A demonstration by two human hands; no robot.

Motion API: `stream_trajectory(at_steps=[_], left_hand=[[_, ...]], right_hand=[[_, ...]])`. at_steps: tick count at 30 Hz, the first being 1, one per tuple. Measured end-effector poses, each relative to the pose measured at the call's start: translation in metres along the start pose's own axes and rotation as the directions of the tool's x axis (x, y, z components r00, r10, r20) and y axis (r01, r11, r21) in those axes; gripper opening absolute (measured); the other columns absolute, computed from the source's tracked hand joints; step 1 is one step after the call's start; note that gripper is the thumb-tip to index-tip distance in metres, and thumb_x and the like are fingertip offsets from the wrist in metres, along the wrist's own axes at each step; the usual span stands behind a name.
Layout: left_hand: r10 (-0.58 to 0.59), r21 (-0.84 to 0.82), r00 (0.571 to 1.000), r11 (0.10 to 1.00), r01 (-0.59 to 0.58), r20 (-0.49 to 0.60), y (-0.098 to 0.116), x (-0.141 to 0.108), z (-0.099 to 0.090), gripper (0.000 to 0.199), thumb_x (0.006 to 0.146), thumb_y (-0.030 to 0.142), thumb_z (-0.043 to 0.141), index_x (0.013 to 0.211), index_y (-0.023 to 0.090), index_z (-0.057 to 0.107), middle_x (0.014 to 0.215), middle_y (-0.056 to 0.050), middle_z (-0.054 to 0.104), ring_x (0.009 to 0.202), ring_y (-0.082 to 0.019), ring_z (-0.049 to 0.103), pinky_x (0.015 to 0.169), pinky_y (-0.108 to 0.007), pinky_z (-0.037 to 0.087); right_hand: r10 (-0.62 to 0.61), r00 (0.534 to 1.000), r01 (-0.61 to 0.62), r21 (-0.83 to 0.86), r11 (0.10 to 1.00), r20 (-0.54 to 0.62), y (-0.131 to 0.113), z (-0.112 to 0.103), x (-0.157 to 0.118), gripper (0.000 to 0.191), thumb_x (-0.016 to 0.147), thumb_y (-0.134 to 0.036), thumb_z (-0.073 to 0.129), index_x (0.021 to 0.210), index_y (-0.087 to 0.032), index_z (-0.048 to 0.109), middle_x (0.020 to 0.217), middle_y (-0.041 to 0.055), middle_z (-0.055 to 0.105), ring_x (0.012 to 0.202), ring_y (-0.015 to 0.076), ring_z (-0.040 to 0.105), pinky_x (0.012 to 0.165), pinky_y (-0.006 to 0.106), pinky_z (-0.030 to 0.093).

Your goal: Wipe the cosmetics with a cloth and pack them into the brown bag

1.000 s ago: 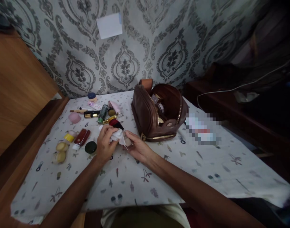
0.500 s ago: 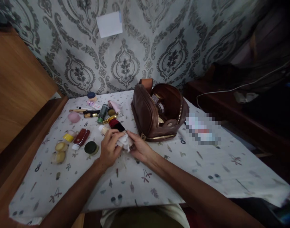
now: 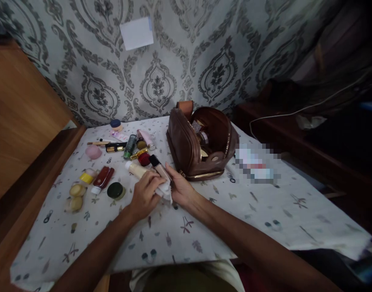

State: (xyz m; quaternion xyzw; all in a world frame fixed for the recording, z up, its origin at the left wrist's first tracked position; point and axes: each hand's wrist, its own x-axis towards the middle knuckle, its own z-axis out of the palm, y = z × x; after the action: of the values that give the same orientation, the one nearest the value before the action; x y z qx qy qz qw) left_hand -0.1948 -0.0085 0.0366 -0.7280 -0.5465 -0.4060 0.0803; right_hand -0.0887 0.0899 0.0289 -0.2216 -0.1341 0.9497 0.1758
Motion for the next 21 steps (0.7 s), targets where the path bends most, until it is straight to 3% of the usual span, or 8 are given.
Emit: stream_trajectory(at_steps=[3, 8, 12, 16, 21], left_hand=[[0.07, -0.012, 0.997, 0.998, -0.069, 0.02, 0.005, -0.001, 0.002, 0.034, 0.082, 0.004, 0.047, 0.109, 0.019, 0.061, 0.096, -0.008, 0.058, 0.09, -0.022, 0.058, 0.076, -0.034, 0.05], [-0.032, -0.026, 0.999, 0.999, 0.032, -0.015, 0.0, 0.0, -0.002, 0.027, 0.087, 0.01, 0.053, 0.11, 0.02, 0.061, 0.099, -0.007, 0.059, 0.093, -0.022, 0.058, 0.082, -0.035, 0.05], [-0.125, -0.012, 0.988, 0.992, 0.124, -0.096, -0.007, 0.003, -0.006, 0.018, 0.09, 0.018, 0.057, 0.107, 0.022, 0.061, 0.098, -0.005, 0.059, 0.091, -0.021, 0.059, 0.081, -0.034, 0.05], [-0.203, -0.025, 0.965, 0.979, 0.202, -0.167, -0.016, 0.005, -0.011, 0.014, 0.091, 0.022, 0.059, 0.105, 0.022, 0.061, 0.095, -0.004, 0.059, 0.091, -0.02, 0.059, 0.081, -0.033, 0.049], [-0.331, -0.061, 0.906, 0.943, 0.326, -0.265, -0.027, 0.008, -0.016, 0.012, 0.09, 0.023, 0.061, 0.102, 0.021, 0.06, 0.094, -0.002, 0.06, 0.09, -0.019, 0.06, 0.081, -0.032, 0.049]], right_hand=[[-0.004, 0.999, 0.005, -0.042, 0.999, 0.042, -0.001, -0.001, -0.001, 0.032, 0.077, -0.044, 0.08, 0.074, -0.014, 0.068, 0.065, -0.0004, 0.068, 0.055, 0.0105, 0.057, 0.052, 0.021, 0.046], [-0.196, 0.979, 0.203, -0.149, 0.968, 0.06, 0.006, -0.003, 0.0, 0.029, 0.061, -0.029, 0.091, 0.071, -0.015, 0.068, 0.066, -0.003, 0.068, 0.061, 0.0095, 0.058, 0.058, 0.02, 0.044], [-0.234, 0.97, 0.241, -0.186, 0.952, 0.06, 0.008, -0.001, 0.0, 0.027, 0.063, -0.031, 0.089, 0.068, -0.016, 0.067, 0.06, -0.0046, 0.064, 0.056, 0.0091, 0.054, 0.053, 0.02, 0.039], [-0.263, 0.962, 0.273, -0.227, 0.935, 0.073, 0.008, 0.003, -0.005, 0.023, 0.068, -0.031, 0.086, 0.079, -0.02, 0.069, 0.065, -0.0055, 0.065, 0.059, 0.0103, 0.057, 0.052, 0.02, 0.039], [-0.174, 0.978, 0.196, -0.225, 0.955, 0.112, 0.009, 0.003, -0.007, 0.025, 0.07, -0.033, 0.083, 0.083, -0.019, 0.067, 0.074, -0.0019, 0.068, 0.063, 0.0136, 0.061, 0.053, 0.023, 0.043]])
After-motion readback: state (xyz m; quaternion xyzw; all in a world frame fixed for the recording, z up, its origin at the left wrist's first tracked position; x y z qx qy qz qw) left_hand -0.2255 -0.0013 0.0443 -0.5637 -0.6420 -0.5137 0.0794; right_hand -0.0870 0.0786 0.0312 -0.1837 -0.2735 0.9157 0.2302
